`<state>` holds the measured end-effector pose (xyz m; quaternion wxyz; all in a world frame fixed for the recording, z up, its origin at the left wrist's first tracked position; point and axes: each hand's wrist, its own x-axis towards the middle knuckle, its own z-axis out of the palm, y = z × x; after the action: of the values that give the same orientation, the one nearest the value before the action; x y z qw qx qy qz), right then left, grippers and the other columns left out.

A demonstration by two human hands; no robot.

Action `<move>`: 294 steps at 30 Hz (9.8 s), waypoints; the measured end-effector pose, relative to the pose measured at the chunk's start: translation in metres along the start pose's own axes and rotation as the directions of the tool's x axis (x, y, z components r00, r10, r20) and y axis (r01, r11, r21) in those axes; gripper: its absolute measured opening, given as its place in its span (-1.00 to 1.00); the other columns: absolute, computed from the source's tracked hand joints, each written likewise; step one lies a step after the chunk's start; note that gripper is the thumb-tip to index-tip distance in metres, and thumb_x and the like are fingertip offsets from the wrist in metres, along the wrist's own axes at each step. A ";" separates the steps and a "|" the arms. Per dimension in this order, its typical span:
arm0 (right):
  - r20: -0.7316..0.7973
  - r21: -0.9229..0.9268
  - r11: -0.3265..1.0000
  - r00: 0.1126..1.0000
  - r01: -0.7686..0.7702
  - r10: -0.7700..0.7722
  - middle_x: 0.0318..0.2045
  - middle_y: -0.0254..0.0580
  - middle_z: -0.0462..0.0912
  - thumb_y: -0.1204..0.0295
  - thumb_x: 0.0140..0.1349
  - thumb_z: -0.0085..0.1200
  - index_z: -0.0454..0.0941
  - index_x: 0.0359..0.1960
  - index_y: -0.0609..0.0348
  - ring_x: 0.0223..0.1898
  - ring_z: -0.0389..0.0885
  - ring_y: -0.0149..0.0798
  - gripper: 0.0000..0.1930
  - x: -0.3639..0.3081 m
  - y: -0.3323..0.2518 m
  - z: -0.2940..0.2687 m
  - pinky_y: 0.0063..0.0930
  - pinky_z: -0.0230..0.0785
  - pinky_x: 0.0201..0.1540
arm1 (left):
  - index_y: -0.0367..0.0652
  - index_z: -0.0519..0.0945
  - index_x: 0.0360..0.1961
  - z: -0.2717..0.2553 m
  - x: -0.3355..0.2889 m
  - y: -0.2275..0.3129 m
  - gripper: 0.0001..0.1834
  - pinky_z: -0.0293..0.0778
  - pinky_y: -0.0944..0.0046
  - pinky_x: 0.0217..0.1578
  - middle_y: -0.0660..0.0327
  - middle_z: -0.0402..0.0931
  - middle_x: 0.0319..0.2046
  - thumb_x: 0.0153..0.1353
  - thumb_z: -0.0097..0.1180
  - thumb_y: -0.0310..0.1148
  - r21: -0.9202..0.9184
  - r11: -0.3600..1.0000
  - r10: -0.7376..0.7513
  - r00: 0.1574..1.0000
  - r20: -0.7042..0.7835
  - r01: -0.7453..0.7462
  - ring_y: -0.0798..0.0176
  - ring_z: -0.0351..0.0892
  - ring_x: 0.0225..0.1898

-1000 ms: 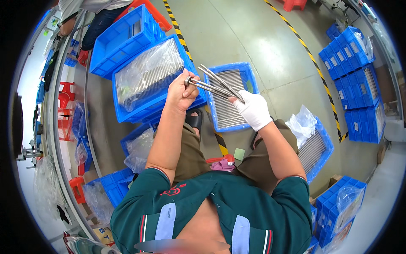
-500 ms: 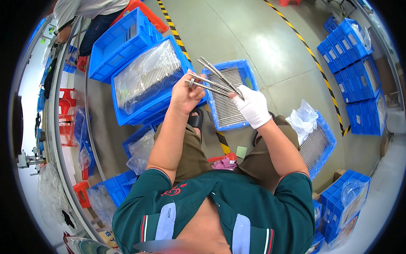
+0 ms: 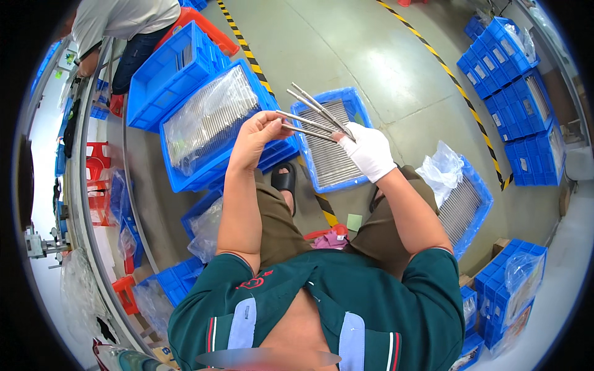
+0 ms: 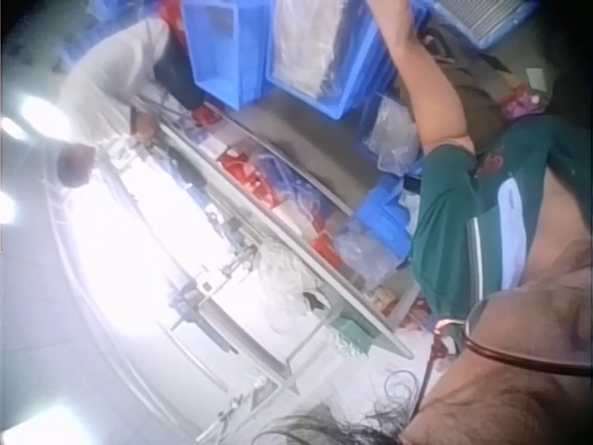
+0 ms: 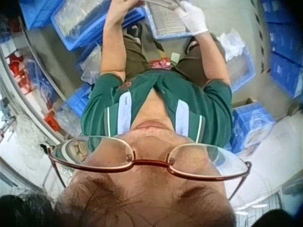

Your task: The person sorts and organizes metal rods and round metal components into a plastic tray by hand, after checking individual components.

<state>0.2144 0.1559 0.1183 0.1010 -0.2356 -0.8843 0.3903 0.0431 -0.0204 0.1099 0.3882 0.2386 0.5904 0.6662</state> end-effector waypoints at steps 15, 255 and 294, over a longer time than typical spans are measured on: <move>0.036 -0.069 0.992 0.994 0.103 -0.101 -0.64 -0.05 0.47 0.19 0.13 0.03 0.47 -0.52 0.11 -0.54 0.47 0.00 -0.75 -0.003 0.004 0.001 -0.23 0.28 -0.49 | -0.28 0.53 -0.22 -0.010 0.001 -0.002 -0.73 0.35 0.42 -0.19 0.21 0.57 -0.36 0.15 0.13 -0.29 -0.065 0.996 0.056 0.995 -0.086 -0.061 0.42 0.48 -0.31; -0.156 -0.034 0.655 0.651 -0.755 0.743 -0.43 0.16 0.57 0.06 0.10 -0.12 0.59 -0.33 0.20 -0.30 0.54 0.12 -0.56 -0.288 0.250 -0.034 -0.13 0.33 -0.19 | -0.18 0.49 -0.18 0.001 0.001 -0.064 -0.66 0.45 0.30 -0.32 0.16 0.57 -0.32 0.18 0.07 -0.13 -0.171 0.927 -0.351 0.932 -0.085 0.334 0.28 0.57 -0.36; -0.013 -0.193 0.434 0.444 -0.880 0.896 -0.21 0.14 0.55 0.09 0.15 -0.07 0.56 -0.21 0.20 -0.15 0.52 0.11 -0.58 -0.304 0.225 0.063 -0.15 0.33 -0.08 | -0.16 0.51 -0.21 0.006 -0.007 -0.067 -0.68 0.45 0.32 -0.32 0.18 0.58 -0.29 0.18 0.07 -0.13 -0.248 0.909 -0.352 0.936 -0.024 0.335 0.31 0.56 -0.36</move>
<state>0.5322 0.0962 -0.0886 -0.1801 -0.6544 -0.6620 0.3177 0.0674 -0.0228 0.0468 0.5047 0.0595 0.5513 0.6616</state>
